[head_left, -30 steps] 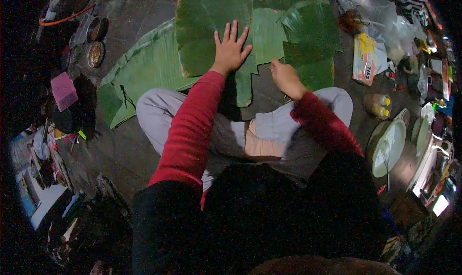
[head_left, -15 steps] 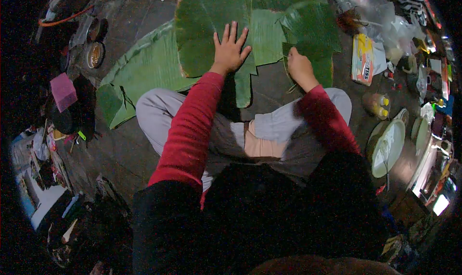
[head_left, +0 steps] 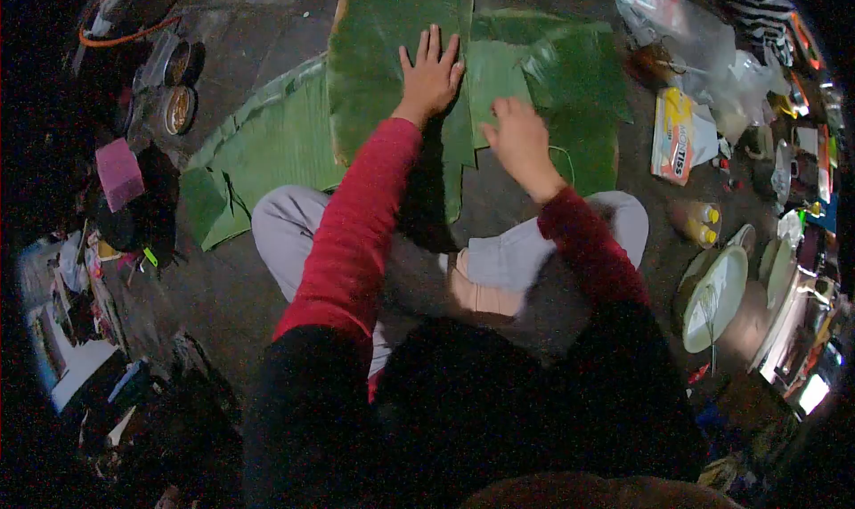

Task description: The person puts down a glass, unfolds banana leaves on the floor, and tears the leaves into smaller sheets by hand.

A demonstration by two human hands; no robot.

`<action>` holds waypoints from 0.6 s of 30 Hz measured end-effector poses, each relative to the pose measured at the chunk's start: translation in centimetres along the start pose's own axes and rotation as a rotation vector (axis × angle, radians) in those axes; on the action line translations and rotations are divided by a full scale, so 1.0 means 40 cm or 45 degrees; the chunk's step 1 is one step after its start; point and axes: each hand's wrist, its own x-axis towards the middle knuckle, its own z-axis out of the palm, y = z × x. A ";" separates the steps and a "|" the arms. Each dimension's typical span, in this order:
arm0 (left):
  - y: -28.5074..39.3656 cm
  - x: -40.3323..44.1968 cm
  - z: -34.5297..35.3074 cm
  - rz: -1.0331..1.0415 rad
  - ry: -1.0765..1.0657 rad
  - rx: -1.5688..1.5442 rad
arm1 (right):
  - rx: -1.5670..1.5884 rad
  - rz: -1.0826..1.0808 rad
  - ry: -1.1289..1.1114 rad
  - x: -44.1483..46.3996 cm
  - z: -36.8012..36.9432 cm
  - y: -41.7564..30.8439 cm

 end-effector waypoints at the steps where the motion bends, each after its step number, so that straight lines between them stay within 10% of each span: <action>1: -0.004 0.006 0.013 -0.024 -0.017 0.050 | 0.099 0.037 -0.080 0.009 0.022 -0.004; 18: -0.006 0.008 0.015 -0.050 -0.083 0.072 | 0.146 -0.106 -0.297 0.061 0.097 0.080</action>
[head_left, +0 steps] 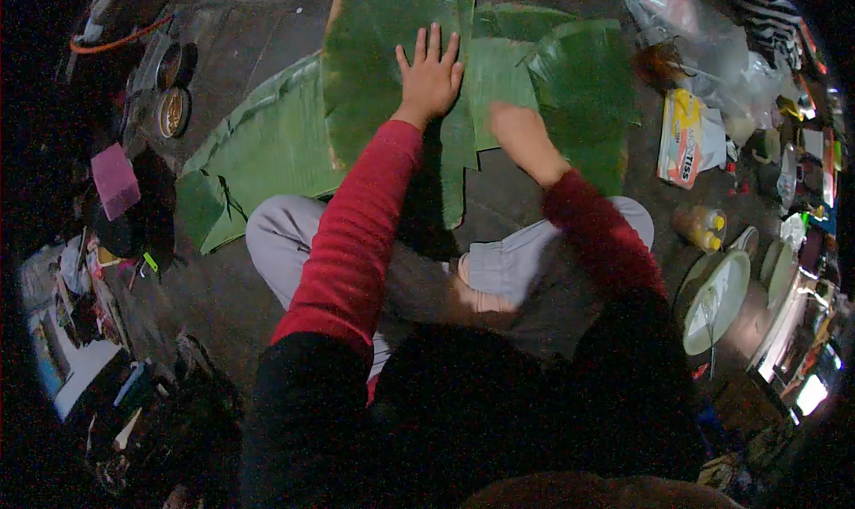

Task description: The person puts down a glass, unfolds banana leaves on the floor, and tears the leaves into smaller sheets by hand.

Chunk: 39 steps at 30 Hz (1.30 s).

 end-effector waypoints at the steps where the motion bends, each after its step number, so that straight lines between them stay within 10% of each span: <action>1: -0.001 0.003 0.004 0.001 0.009 0.039 | -0.002 0.010 0.011 0.002 -0.001 0.010; 19: 0.002 0.004 -0.015 0.020 -0.008 -0.047 | -0.137 0.492 0.016 0.029 -0.061 0.081; 22: -0.016 0.092 -0.064 -0.205 -0.411 -0.151 | -0.266 0.246 0.527 0.052 -0.060 0.038; 26: -0.060 0.156 0.018 -0.001 0.163 -0.091 | -0.155 0.085 0.450 0.128 -0.019 0.002; 39: -0.066 0.155 0.053 -0.025 0.043 0.061 | 0.000 0.071 0.326 0.167 -0.013 0.071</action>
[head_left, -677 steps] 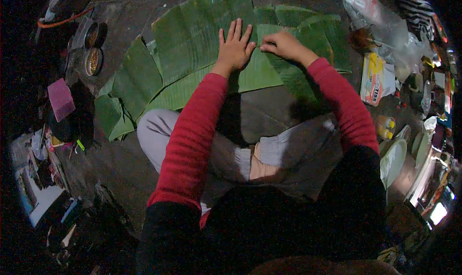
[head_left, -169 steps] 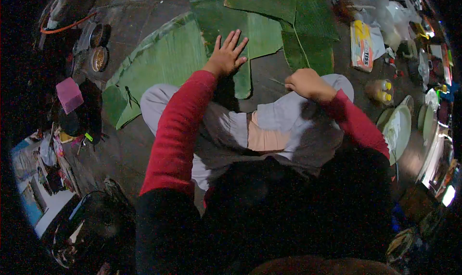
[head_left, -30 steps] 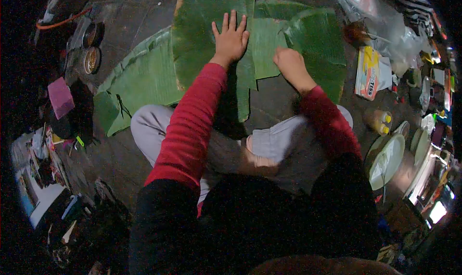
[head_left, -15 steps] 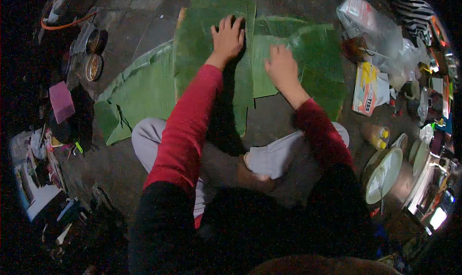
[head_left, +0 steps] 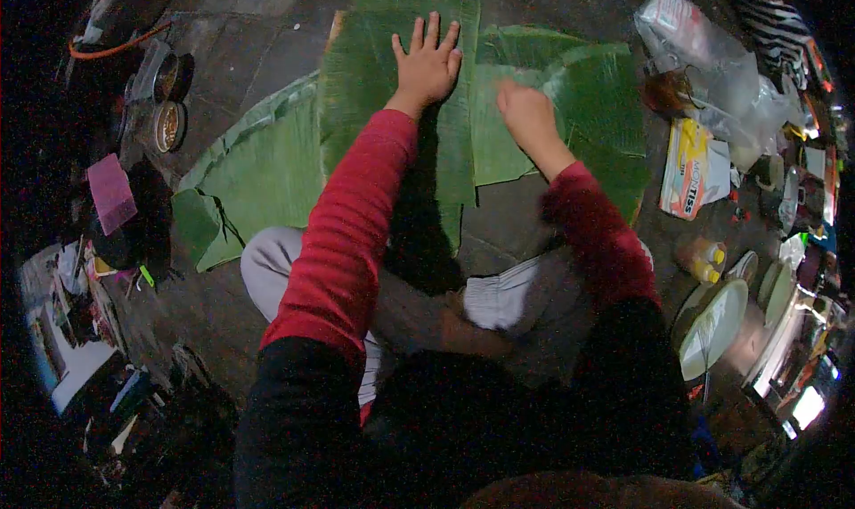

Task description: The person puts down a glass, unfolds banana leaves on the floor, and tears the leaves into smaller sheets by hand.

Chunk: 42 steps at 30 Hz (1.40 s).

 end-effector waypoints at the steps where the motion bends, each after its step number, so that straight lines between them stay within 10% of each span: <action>1: 0.001 0.002 -0.002 0.001 0.005 -0.008 | 0.015 -0.010 0.033 0.002 0.001 0.009; 14: 0.001 0.000 -0.001 -0.004 -0.034 -0.016 | -0.198 0.131 -0.086 0.014 -0.022 0.113; 24: -0.001 -0.002 0.006 -0.011 -0.009 0.000 | -0.049 0.417 0.362 0.028 -0.153 0.137; 28: 0.002 -0.003 -0.003 -0.009 -0.009 -0.056 | 0.797 0.210 0.870 0.026 -0.368 0.098; 35: -0.016 0.011 0.009 -0.016 -0.170 -0.043 | 2.176 0.100 0.399 -0.099 -0.602 -0.008; 38: -0.020 0.009 -0.039 0.006 -0.340 -0.110 | 2.000 0.418 -0.187 -0.132 -0.646 0.035; 42: 0.034 -0.098 -0.156 0.181 -0.410 0.026 | 1.133 0.334 0.010 -0.051 -0.584 0.143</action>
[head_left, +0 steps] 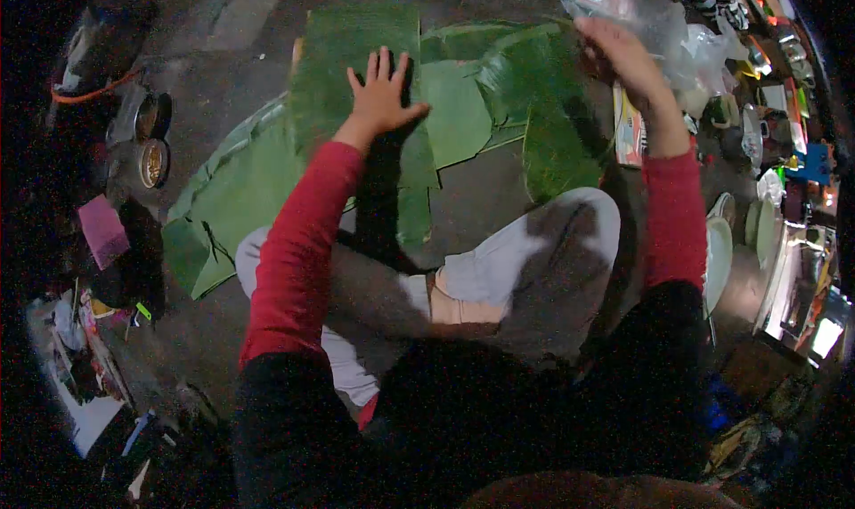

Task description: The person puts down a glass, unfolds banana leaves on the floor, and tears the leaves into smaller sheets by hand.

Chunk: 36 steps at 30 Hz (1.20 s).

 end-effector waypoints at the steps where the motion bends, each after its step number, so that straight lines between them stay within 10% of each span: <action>1: 0.026 -0.029 -0.025 -0.023 -0.074 0.009 | -0.301 -0.150 0.120 0.045 -0.010 0.013; 6: 0.061 -0.093 -0.041 -0.131 -0.233 -0.106 | -0.617 -0.807 0.715 0.124 0.052 -0.254; 14: 0.054 -0.163 -0.056 -0.056 0.000 -0.361 | -1.324 -0.891 1.100 0.229 0.316 0.002; 17: 0.048 -0.148 -0.069 -0.098 -0.047 -0.498 | -0.904 0.182 0.107 0.113 0.495 0.120; 21: 0.070 -0.176 -0.108 0.080 0.187 -0.672 | 0.228 0.982 -0.250 0.043 0.626 0.261; 26: 0.126 -0.245 -0.201 0.156 0.100 -0.754 | -0.287 0.183 0.050 0.036 0.617 0.265; 30: 0.131 -0.273 -0.258 0.021 0.327 -0.770 | -0.470 0.052 0.212 0.036 0.483 0.096; 36: 0.062 -0.291 -0.271 -0.118 0.392 -0.842 | 0.018 -0.259 0.817 0.219 0.275 0.022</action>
